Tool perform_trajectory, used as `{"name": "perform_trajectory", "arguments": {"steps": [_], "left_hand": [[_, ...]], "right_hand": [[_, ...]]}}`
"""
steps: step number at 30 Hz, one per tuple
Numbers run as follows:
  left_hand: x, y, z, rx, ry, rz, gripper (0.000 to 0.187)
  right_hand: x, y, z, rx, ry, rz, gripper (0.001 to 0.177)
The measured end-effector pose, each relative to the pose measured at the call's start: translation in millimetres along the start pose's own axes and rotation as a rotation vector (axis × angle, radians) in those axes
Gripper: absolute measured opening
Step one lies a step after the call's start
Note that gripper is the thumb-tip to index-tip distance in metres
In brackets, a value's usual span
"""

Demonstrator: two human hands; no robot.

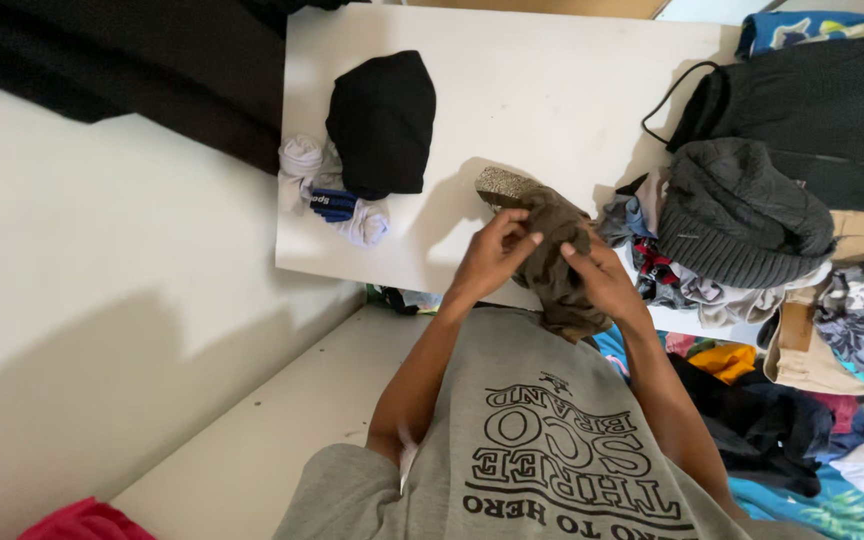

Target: The person folds several items of clothing, including t-shirts, socks, a beanie, and underwear, by hand on a white surface and places them into a stack.

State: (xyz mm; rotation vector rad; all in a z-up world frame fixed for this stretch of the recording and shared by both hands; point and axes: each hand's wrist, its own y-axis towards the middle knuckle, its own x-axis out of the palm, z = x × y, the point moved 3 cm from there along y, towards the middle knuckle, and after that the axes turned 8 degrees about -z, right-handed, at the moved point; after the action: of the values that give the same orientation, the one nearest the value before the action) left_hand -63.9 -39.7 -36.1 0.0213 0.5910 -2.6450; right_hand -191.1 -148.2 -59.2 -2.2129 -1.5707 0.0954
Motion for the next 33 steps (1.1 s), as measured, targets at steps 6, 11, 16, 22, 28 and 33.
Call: {"name": "perform_trajectory", "arguments": {"steps": [6, 11, 16, 22, 28, 33], "left_hand": [[-43, 0, -19, -0.116, -0.371, 0.241, 0.032], [-86, 9, -35, 0.168, -0.745, 0.379, 0.035], [-118, -6, -13, 0.430, -0.955, 0.271, 0.033], [-105, -14, -4, 0.508, -0.901, 0.143, 0.017], [-25, -38, 45, 0.339, -0.363, -0.340, 0.020], [64, -65, 136, 0.834, 0.135, -0.702, 0.022]], "right_hand": [[-26, -22, -22, -0.247, 0.619, 0.144, 0.032], [-41, -44, -41, -0.511, 0.865, 0.101, 0.041], [-77, -65, -27, -0.666, 0.963, 0.332, 0.039], [-71, -73, -26, -0.690, 0.909, 0.253, 0.041], [-47, -82, -5, -0.448, 0.777, 0.128, 0.055], [-24, -108, 23, -0.254, 0.665, 0.094, 0.057]]}}
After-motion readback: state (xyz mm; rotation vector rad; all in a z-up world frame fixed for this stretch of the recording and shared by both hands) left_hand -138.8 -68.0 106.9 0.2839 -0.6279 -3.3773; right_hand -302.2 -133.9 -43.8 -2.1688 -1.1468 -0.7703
